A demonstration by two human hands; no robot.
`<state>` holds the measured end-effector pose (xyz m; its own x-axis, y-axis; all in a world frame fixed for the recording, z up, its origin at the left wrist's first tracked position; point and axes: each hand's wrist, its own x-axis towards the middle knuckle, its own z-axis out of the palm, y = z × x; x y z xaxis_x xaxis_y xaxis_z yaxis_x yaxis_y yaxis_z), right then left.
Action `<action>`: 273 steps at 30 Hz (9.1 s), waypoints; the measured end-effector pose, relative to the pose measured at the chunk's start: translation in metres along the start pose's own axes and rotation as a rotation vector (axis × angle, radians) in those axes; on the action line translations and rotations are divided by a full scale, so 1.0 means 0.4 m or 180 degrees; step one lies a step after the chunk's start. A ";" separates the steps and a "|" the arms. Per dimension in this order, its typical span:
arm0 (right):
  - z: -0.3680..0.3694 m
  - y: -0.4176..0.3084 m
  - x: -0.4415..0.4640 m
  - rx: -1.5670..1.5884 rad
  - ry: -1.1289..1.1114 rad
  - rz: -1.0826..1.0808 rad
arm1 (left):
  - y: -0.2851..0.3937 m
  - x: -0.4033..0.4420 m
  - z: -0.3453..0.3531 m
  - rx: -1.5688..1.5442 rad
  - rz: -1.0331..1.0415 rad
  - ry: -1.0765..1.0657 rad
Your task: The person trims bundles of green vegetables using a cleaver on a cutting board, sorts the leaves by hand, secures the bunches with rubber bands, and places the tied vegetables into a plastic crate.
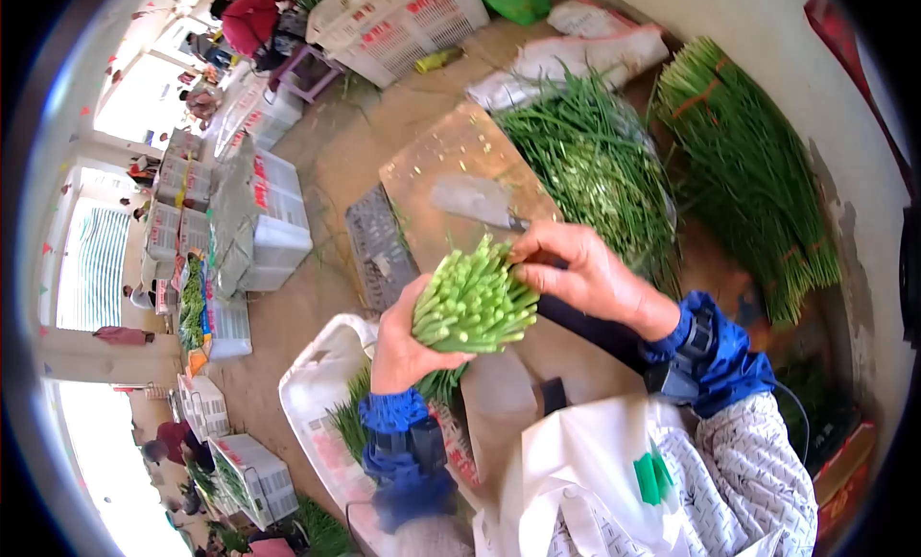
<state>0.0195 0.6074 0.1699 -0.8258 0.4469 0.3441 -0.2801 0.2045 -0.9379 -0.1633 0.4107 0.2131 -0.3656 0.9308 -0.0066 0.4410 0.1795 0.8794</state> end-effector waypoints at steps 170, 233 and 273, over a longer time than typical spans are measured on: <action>0.326 0.062 0.018 -0.0677 -0.1258 0.2638 | -1.025 -0.545 -0.183 0.3050 -0.4093 0.2983; -1.248 0.279 -0.929 -0.3928 0.1523 0.3460 | -0.036 0.305 0.193 0.2341 0.1031 -0.0496; 0.067 0.513 0.145 -0.3836 -0.0327 0.0062 | -0.363 0.331 -0.031 0.2991 -0.0050 0.0176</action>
<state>-0.0988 0.6519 -0.0037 -0.8752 0.3988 0.2739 0.3235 0.9034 -0.2815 -0.2859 0.5040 0.0905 -0.4049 0.9139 0.0286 0.9075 0.3978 0.1345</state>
